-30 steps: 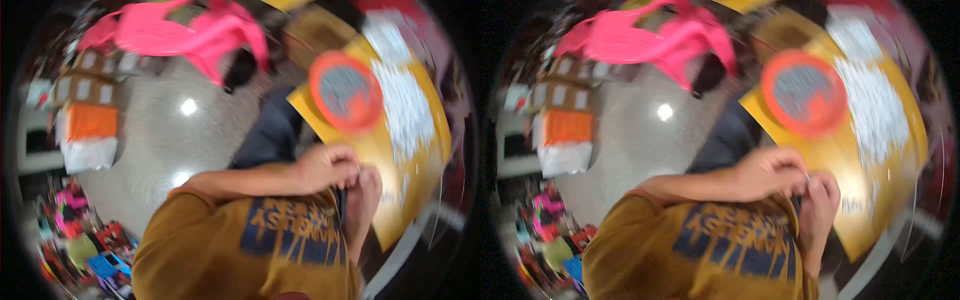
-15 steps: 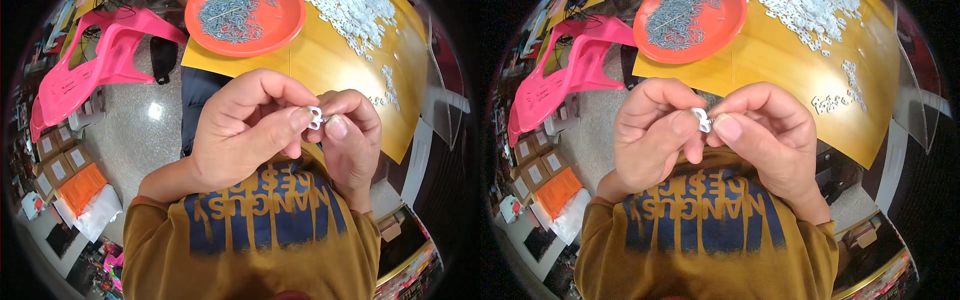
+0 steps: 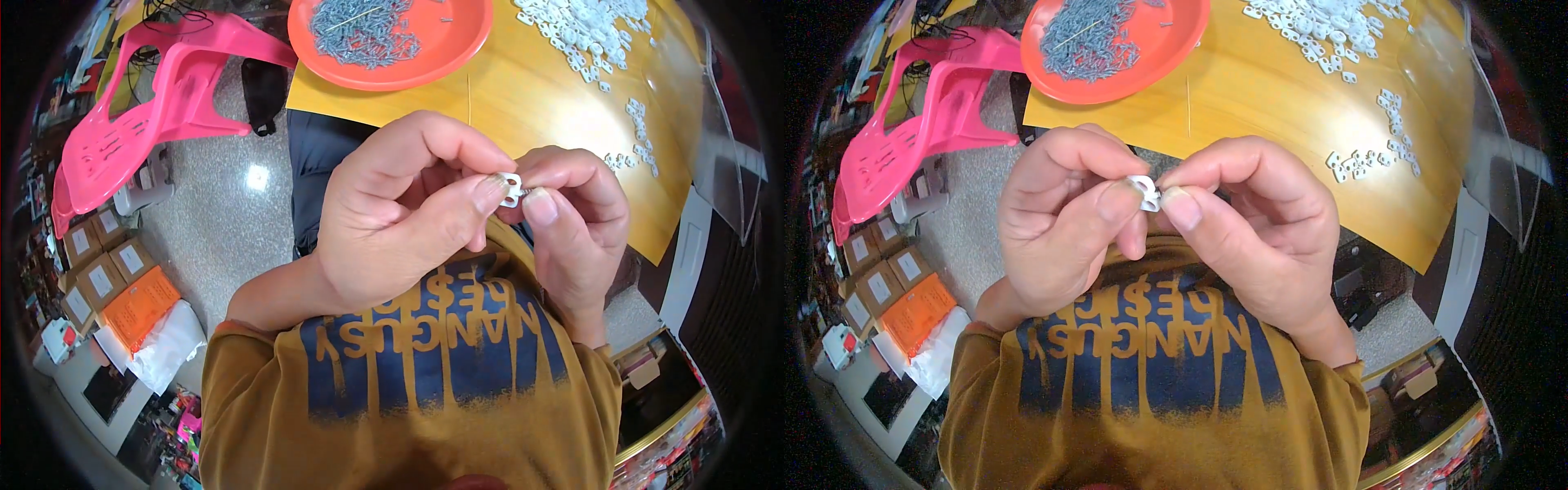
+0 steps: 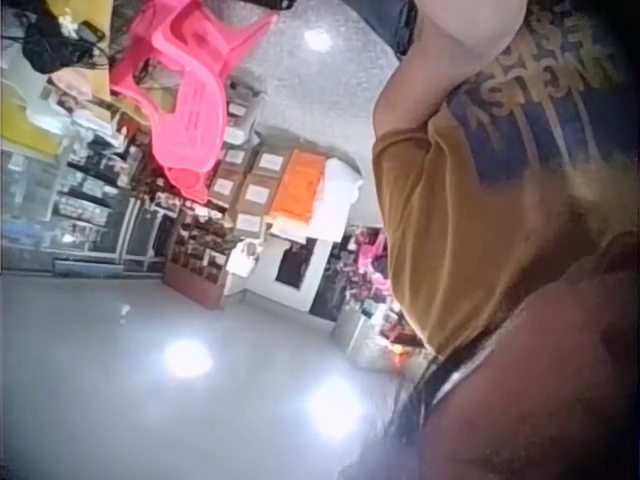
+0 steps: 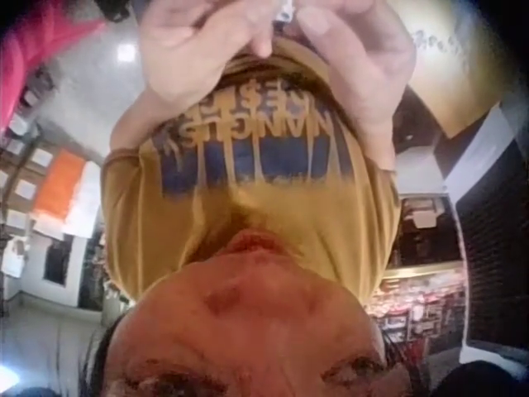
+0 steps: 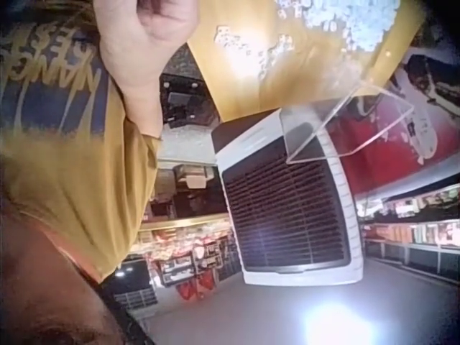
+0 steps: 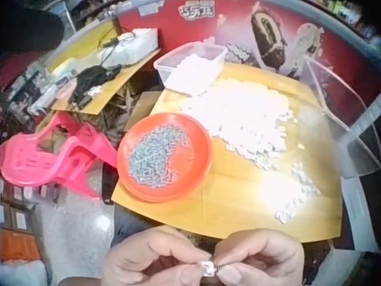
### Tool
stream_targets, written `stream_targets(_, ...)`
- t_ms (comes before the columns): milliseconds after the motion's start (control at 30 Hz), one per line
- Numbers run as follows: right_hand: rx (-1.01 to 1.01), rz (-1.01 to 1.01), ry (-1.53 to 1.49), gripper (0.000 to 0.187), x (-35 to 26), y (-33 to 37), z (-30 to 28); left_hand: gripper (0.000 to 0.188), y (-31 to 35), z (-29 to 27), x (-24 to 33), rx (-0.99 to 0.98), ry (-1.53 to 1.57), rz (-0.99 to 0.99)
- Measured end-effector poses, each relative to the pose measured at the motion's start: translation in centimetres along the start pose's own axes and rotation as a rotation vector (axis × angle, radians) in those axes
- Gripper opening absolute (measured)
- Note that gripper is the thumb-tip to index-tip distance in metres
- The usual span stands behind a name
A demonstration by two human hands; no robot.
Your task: The recorder is manually assembling small white plastic components by inserting metal pins into them.
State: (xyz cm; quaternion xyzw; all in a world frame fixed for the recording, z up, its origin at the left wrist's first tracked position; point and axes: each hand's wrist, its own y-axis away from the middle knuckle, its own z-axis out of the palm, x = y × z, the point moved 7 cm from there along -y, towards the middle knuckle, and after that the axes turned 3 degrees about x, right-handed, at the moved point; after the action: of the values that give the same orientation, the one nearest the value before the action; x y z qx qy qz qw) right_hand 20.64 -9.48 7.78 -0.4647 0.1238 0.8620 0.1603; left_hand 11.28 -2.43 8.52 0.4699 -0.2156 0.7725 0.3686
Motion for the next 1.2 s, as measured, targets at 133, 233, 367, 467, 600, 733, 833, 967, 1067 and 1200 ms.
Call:
stream_targets(133, 0.015, -0.046, 0.094, 0.009, -0.1, 0.0, 0.0, 0.014, 0.1, -0.3, -0.2, 0.001, 0.007, -0.013)
stream_targets(233, 0.01, -0.13, 0.297, 0.009, -0.6, 0.1, 0.0, 0.014, 0.2, -0.5, -0.1, 0.003, -0.008, -0.006)
stream_targets(367, 0.02, -0.121, 0.38, 0.008, -0.9, 0.2, -0.1, 0.014, 0.2, -0.3, 0.4, -0.09, -0.229, 0.114)
stream_targets(467, -0.016, -0.135, 0.493, 0.006, -1.1, 0.2, 0.1, 0.015, 0.4, -0.2, 0.6, -0.083, -0.352, 0.189)
stream_targets(600, 0.047, -0.103, 0.462, 0.006, -0.5, 0.4, -0.1, 0.015, 0.5, -0.4, -0.1, -0.043, -0.287, 0.141)
stream_targets(733, 0.07, -0.059, 0.353, 0.007, 0.0, 0.5, -0.4, 0.014, 0.4, -0.3, -0.3, -0.052, -0.207, 0.087)
stream_targets(833, -0.007, -0.165, 0.505, 0.007, -0.7, 0.5, -0.3, 0.013, 0.3, -0.4, -0.7, -0.029, -0.145, 0.027)
stream_targets(967, 0.008, -0.155, 0.523, 0.009, -0.9, 0.5, -0.3, 0.012, 0.4, -0.6, -0.9, -0.026, -0.103, 0.001)
stream_targets(1067, 0.009, -0.17, 0.543, 0.009, -0.8, 0.6, -0.3, 0.011, 0.3, -0.6, -1.0, -0.017, -0.095, -0.036)
stream_targets(1200, 0.061, -0.202, 0.569, 0.008, -0.8, 0.7, -0.5, 0.012, 0.1, -0.5, -1.3, -0.014, -0.093, -0.115)
